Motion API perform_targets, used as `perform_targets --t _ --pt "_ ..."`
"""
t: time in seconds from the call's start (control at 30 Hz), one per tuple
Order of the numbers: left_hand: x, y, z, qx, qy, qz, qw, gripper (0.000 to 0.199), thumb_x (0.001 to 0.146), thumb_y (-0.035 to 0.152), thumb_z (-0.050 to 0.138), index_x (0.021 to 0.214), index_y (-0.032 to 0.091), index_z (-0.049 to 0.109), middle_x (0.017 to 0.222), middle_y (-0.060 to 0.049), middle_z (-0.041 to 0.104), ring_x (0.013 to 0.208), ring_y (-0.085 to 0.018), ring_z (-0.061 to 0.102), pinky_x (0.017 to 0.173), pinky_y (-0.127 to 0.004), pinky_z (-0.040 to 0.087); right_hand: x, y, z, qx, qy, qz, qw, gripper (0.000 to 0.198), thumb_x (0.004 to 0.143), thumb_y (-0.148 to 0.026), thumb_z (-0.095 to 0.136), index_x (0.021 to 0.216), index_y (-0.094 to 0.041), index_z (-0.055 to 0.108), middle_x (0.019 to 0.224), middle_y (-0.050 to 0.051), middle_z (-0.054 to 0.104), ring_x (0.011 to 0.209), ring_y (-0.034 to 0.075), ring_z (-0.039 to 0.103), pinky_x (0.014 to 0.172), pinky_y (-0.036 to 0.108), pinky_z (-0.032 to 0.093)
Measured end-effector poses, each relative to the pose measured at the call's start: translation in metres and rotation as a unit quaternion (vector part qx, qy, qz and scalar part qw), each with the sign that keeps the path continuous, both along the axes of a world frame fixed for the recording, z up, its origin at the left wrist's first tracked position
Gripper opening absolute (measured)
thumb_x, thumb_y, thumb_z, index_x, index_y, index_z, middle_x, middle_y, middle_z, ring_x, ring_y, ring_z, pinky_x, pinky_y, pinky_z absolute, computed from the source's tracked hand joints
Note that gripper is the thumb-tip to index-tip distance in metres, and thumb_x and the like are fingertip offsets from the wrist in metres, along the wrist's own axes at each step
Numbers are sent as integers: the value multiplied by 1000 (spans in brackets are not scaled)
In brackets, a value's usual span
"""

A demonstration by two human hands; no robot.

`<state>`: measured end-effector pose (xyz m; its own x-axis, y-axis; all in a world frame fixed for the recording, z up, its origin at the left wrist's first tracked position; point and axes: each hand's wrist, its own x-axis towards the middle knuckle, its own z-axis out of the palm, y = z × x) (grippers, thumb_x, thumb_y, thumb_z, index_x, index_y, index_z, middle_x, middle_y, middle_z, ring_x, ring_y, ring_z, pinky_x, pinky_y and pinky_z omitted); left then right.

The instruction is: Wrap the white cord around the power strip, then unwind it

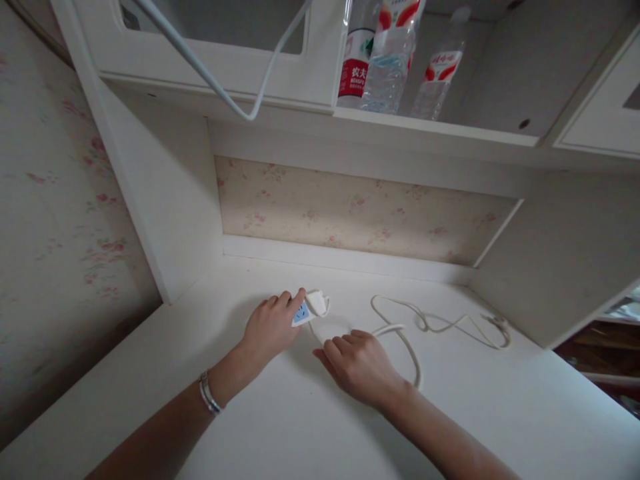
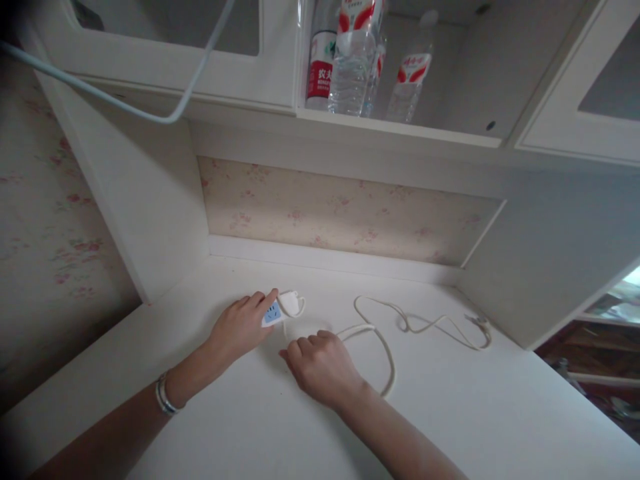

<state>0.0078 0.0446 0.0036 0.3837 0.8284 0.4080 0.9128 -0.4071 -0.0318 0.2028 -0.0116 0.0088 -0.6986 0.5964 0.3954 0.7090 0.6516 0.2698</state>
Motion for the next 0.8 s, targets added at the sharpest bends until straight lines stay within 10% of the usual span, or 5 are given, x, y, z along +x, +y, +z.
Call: perform_targets --t 0.17,0.37,0.8 --pt "9 -13 -7 -75 35 -125 989 60 74 23 60 130 25 39 103 -5 61 93 -24 58 82 -35 45 9 15 30 74 43 92 992 42 92 -40 46 57 -17 53 50 0 56 50 11 48 58 30 23" --pt "13 -38 5 -96 20 -227 969 64 71 25 62 130 21 38 112 -6 60 99 -25 57 92 -39 42 22 56 50 12 138 1 990 56 96 -39 34 49 -17 51 44 -1 49 47 9 44 61 25 28" --pt "8 -73 37 -75 -65 -235 967 48 70 26 61 116 22 45 108 -3 62 95 -23 58 87 -37 45 13 78 -8 -252 366 -88 891 67 96 -50 18 53 -16 57 47 1 52 50 11 50 56 23 37"
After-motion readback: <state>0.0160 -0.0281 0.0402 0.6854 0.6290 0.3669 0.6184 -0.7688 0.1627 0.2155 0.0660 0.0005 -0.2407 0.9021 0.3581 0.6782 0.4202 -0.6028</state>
